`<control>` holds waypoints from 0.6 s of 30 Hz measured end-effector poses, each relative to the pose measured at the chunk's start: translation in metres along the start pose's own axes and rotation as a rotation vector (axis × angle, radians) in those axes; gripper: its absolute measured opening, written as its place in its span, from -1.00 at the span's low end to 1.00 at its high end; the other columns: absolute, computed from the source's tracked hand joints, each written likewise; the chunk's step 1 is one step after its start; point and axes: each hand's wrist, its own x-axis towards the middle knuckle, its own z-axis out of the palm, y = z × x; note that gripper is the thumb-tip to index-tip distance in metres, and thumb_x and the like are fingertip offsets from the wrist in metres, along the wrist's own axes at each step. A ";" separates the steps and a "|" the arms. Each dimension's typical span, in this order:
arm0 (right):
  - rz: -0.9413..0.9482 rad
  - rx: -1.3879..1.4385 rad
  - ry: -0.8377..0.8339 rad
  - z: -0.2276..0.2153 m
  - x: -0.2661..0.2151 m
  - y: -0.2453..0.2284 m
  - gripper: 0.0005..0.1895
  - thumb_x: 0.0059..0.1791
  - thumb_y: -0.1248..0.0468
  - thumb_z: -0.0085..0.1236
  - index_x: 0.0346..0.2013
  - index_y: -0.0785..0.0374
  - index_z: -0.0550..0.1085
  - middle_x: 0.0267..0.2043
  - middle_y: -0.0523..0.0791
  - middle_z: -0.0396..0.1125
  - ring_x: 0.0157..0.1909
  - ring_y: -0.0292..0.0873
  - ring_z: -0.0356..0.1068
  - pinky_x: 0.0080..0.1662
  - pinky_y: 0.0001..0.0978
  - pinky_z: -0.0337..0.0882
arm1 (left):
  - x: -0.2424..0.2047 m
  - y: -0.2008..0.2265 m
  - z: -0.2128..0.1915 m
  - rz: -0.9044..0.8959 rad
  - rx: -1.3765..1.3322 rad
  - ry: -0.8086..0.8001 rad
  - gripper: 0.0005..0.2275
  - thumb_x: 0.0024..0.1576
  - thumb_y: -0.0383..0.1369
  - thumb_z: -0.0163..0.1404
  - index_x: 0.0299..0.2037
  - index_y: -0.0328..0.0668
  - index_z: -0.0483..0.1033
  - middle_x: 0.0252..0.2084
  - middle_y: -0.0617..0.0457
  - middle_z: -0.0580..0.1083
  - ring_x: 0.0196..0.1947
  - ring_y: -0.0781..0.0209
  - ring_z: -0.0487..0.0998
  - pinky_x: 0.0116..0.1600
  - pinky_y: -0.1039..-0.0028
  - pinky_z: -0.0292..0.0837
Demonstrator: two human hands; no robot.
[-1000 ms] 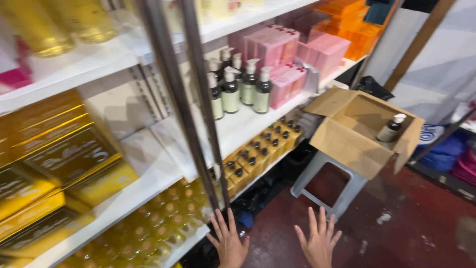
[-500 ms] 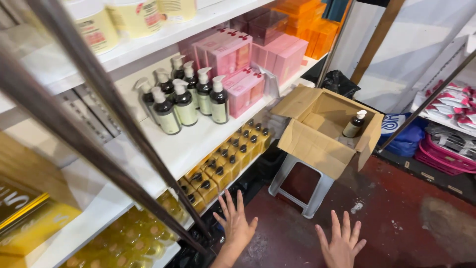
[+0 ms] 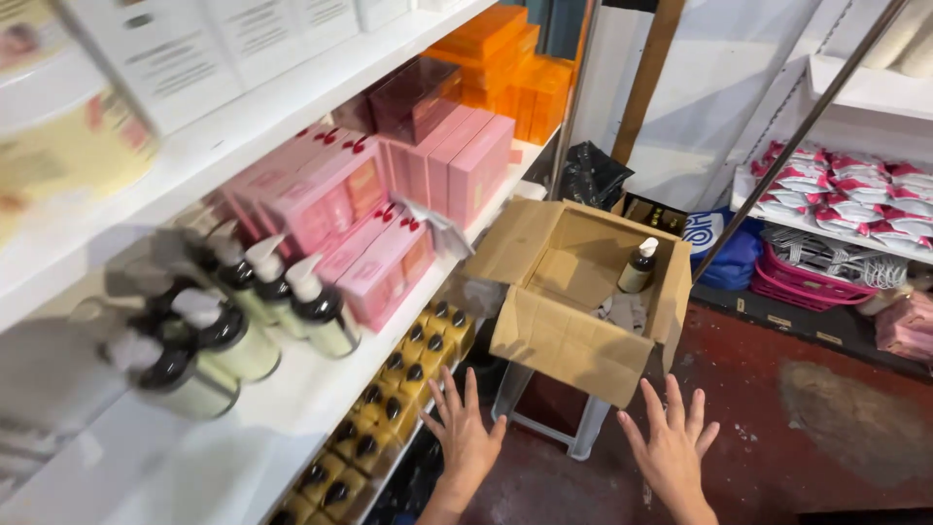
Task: The person takes bottles of liquid from a cardboard box and places them onto a white shelf. They arrange the bottles in neat rows alongside other skincare products, including pump bottles and boxed items.
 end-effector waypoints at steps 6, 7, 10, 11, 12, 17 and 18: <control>0.024 -0.061 0.015 0.036 0.091 0.031 -0.21 -0.13 -0.24 0.10 0.36 -0.16 0.23 0.57 -0.08 -0.12 0.58 0.33 -0.33 0.27 0.67 -0.18 | 0.080 0.040 0.012 0.101 -0.018 -0.005 -0.14 0.05 -0.18 0.23 0.49 -0.04 -0.10 0.55 -0.24 -0.39 0.53 -0.38 -0.51 0.34 -0.54 -0.39; 0.033 -0.070 -0.006 0.041 0.105 0.037 -0.20 -0.15 -0.23 0.12 0.36 -0.19 0.23 0.57 -0.09 -0.11 0.58 0.32 -0.31 0.26 0.68 -0.16 | 0.090 0.046 0.015 0.124 -0.026 0.006 -0.15 0.05 -0.18 0.23 0.48 -0.04 -0.09 0.55 -0.23 -0.38 0.53 -0.38 -0.49 0.34 -0.54 -0.39; 0.028 -0.099 -0.033 0.059 0.153 0.062 -0.18 -0.16 -0.20 0.16 0.38 -0.24 0.21 0.56 -0.11 -0.09 0.58 0.32 -0.28 0.25 0.70 -0.13 | 0.120 0.064 0.027 0.158 -0.031 0.016 -0.15 0.05 -0.20 0.23 0.48 -0.03 -0.08 0.55 -0.20 -0.37 0.53 -0.37 -0.48 0.35 -0.52 -0.37; 0.013 -0.121 -0.034 0.066 0.173 0.072 -0.17 -0.16 -0.17 0.17 0.40 -0.27 0.19 0.56 -0.12 -0.08 0.59 0.32 -0.26 0.26 0.70 -0.11 | 0.129 0.070 0.032 0.172 -0.030 0.018 -0.15 0.05 -0.21 0.23 0.49 -0.02 -0.08 0.56 -0.18 -0.36 0.53 -0.37 -0.48 0.36 -0.51 -0.37; 0.004 -0.116 -0.041 0.073 0.192 0.079 -0.17 -0.16 -0.17 0.17 0.40 -0.27 0.19 0.56 -0.12 -0.08 0.59 0.32 -0.26 0.26 0.70 -0.11 | 0.139 0.076 0.036 0.160 -0.028 0.022 -0.15 0.05 -0.21 0.23 0.49 -0.02 -0.08 0.56 -0.18 -0.36 0.53 -0.37 -0.48 0.36 -0.51 -0.37; -0.069 -0.141 -0.107 0.115 0.305 0.120 -0.10 -0.14 -0.11 0.22 0.47 -0.31 0.09 0.56 -0.09 -0.06 0.59 0.31 -0.25 0.28 0.70 -0.16 | 0.185 0.111 0.063 0.135 0.011 -0.044 -0.16 0.08 -0.24 0.21 0.51 0.05 -0.10 0.58 -0.05 -0.26 0.54 -0.28 -0.46 0.38 -0.48 -0.42; -0.091 -0.137 -0.116 0.125 0.324 0.126 -0.10 -0.14 -0.11 0.22 0.47 -0.31 0.09 0.56 -0.09 -0.06 0.59 0.31 -0.25 0.28 0.70 -0.16 | 0.193 0.115 0.076 0.113 0.007 -0.036 -0.16 0.08 -0.24 0.21 0.51 0.05 -0.10 0.58 -0.05 -0.26 0.54 -0.28 -0.46 0.38 -0.48 -0.42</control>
